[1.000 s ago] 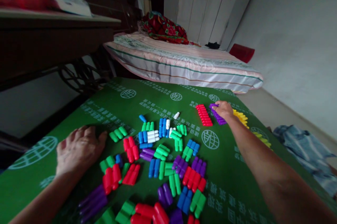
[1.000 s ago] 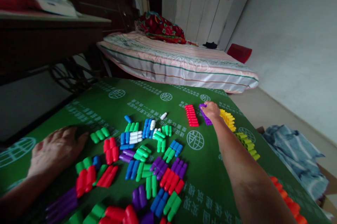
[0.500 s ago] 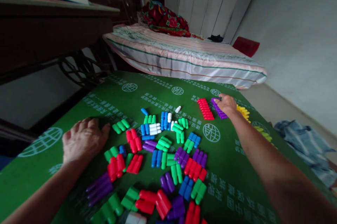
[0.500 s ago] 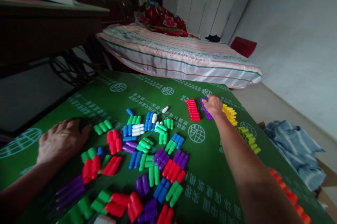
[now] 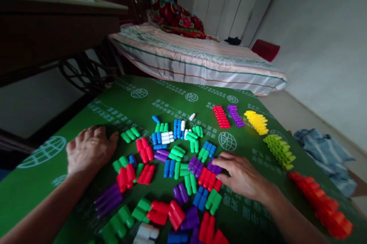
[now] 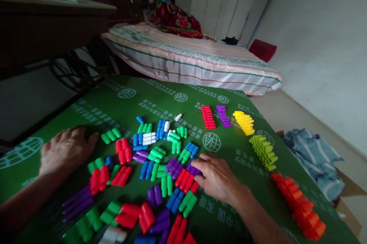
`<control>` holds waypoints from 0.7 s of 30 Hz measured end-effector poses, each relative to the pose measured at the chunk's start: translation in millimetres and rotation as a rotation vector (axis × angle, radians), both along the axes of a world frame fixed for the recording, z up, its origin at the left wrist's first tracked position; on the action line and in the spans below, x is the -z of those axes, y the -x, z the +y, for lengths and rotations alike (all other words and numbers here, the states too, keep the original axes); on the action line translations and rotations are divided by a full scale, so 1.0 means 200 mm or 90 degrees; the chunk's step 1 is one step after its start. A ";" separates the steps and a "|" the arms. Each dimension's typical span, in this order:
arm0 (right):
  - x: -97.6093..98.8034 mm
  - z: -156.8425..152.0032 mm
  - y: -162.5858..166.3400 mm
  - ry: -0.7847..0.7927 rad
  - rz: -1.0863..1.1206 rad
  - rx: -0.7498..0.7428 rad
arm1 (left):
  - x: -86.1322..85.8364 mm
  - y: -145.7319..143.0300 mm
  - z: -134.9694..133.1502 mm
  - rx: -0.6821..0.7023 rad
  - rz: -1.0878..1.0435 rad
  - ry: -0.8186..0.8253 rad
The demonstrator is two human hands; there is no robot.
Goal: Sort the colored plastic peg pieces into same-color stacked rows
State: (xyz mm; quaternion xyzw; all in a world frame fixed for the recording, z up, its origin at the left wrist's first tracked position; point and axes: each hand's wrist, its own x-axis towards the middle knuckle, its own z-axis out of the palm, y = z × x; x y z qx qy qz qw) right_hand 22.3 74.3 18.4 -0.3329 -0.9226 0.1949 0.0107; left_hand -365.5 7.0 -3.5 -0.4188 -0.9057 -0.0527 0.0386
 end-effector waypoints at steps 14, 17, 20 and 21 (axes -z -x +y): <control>0.12 -0.04 -0.10 -0.078 0.068 0.164 | -0.04 -0.01 0.01 -0.030 -0.013 0.043; 0.11 0.12 -0.15 -0.092 0.170 0.233 | -0.04 -0.02 0.02 -0.033 -0.009 0.046; 0.11 0.40 -0.20 -0.157 0.242 0.339 | -0.04 -0.01 0.02 -0.028 -0.006 0.051; 0.12 0.50 -0.21 -0.179 0.245 0.386 | -0.04 -0.01 0.02 -0.026 -0.005 0.055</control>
